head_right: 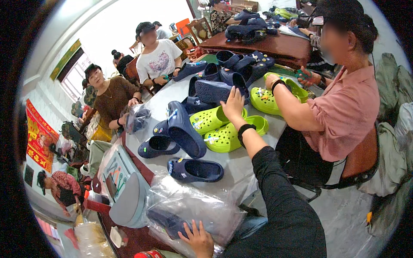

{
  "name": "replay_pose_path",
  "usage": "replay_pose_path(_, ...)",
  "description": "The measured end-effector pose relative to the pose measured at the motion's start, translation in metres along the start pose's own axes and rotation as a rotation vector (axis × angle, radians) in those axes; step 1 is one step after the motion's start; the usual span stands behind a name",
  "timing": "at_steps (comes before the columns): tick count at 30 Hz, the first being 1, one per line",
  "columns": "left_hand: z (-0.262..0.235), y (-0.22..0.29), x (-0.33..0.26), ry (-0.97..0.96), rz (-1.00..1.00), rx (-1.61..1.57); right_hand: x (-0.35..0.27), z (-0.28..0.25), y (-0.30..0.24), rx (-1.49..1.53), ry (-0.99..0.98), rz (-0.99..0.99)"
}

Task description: The recorder takes individual shoes from a pile on a table, places them into plastic bags, and then puts the bagged shoes into a larger sack.

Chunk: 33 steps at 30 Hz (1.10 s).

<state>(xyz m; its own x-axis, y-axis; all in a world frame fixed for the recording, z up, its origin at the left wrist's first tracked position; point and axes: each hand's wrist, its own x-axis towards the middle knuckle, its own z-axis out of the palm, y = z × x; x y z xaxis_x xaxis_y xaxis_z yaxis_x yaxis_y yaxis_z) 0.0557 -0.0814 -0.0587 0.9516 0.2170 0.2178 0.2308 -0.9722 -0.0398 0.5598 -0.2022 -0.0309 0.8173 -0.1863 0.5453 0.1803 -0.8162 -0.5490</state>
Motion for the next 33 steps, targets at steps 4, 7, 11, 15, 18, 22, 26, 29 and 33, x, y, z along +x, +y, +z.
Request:
replay_pose_path(4, 0.007, -0.003, -0.004, 0.019, -0.006, -0.020, -0.011, 0.000, 0.000, 0.146, 0.034, -0.238)
replay_pose_path(7, 0.007, -0.007, -0.005, 0.038, -0.006, 0.017, -0.026, -0.008, -0.016, 0.140, 0.091, -0.626)
replay_pose_path(11, 0.005, -0.003, 0.001, 0.029, 0.003, 0.030, -0.040, -0.018, -0.010, -0.010, 0.116, -0.761)
replay_pose_path(15, 0.005, -0.002, -0.002, -0.002, -0.021, 0.008, -0.047, -0.037, -0.013, 0.052, 0.281, -0.942)
replay_pose_path(18, -0.035, 0.005, 0.026, 0.393, 0.218, 0.147, -0.053, -0.061, -0.007, 0.074, 0.372, -1.042)
replay_pose_path(22, 0.004, 0.001, -0.007, 0.006, -0.032, -0.002, -0.070, -0.067, -0.009, 0.178, 0.348, -1.058)
replay_pose_path(26, 0.000, -0.002, 0.001, 0.001, -0.017, -0.056, -0.102, -0.109, -0.019, 0.747, 0.115, -0.795)
replay_pose_path(29, -0.007, -0.005, 0.003, 0.074, -0.042, -0.223, -0.139, -0.171, 0.012, 0.935, -0.210, -0.366)
replay_pose_path(33, -0.006, -0.008, -0.008, 0.064, -0.181, -0.195, -0.148, -0.247, 0.002, 1.501, -0.459, 0.425)
